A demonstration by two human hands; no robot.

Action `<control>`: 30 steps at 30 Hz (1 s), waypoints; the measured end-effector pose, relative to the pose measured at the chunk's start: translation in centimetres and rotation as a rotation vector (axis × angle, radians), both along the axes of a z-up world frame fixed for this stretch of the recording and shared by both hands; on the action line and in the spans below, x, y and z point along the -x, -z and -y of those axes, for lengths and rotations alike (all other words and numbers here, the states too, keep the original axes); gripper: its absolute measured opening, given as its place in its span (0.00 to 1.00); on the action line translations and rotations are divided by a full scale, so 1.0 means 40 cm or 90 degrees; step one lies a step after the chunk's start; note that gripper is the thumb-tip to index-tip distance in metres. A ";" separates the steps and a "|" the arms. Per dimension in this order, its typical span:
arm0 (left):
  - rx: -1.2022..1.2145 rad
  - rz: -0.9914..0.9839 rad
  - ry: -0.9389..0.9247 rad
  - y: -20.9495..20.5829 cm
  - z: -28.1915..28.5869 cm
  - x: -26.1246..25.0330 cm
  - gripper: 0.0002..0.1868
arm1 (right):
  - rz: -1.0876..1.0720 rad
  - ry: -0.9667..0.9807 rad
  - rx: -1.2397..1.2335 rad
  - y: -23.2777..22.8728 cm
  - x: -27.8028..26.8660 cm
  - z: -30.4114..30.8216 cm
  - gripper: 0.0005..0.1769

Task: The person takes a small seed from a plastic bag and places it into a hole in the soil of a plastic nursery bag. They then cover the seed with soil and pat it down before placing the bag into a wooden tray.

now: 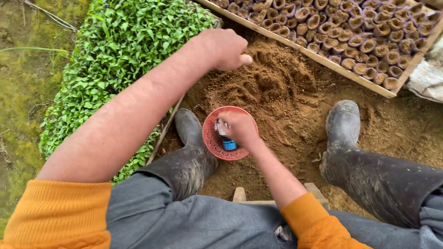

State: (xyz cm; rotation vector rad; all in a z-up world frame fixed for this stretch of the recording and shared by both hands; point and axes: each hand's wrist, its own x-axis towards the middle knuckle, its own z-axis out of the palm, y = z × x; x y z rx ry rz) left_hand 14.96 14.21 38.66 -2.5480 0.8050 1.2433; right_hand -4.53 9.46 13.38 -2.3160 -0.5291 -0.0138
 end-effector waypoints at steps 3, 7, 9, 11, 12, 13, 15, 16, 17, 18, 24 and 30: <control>0.005 0.031 0.100 0.036 -0.008 0.023 0.22 | -0.226 -0.155 0.384 0.070 0.061 -0.125 0.07; 0.021 -0.027 0.072 0.097 -0.013 0.035 0.21 | 0.174 -0.096 0.586 0.148 0.128 -0.180 0.16; 0.007 -0.055 0.076 0.116 -0.027 0.030 0.16 | 0.311 -0.140 0.730 0.160 0.125 -0.201 0.21; 0.021 -0.061 0.064 0.118 -0.049 0.026 0.17 | 0.258 -0.210 0.759 0.204 0.126 -0.234 0.19; 0.039 -0.069 0.055 0.120 -0.052 0.024 0.17 | 0.200 -0.280 0.789 0.227 0.127 -0.241 0.19; 0.042 -0.069 0.056 0.116 -0.055 0.020 0.17 | 0.198 -0.280 0.792 0.237 0.124 -0.244 0.19; 0.058 -0.071 0.012 0.106 -0.065 0.012 0.21 | 0.159 -0.338 0.792 0.260 0.115 -0.253 0.19; 0.059 -0.074 0.010 0.119 -0.068 0.004 0.21 | 0.157 -0.342 0.792 0.266 0.117 -0.247 0.19; 0.075 -0.056 0.012 0.133 -0.072 -0.004 0.21 | 0.175 -0.331 0.745 0.274 0.119 -0.242 0.20; 0.091 -0.036 0.015 0.147 -0.072 -0.010 0.20 | 0.191 -0.318 0.699 0.282 0.121 -0.234 0.23; 0.070 -0.063 0.015 0.155 -0.068 -0.014 0.22 | -0.182 -0.312 0.367 0.053 0.011 -0.098 0.07; 0.172 -0.132 -0.074 0.218 -0.074 0.010 0.16 | -0.503 -0.050 -0.078 -0.170 -0.089 0.131 0.09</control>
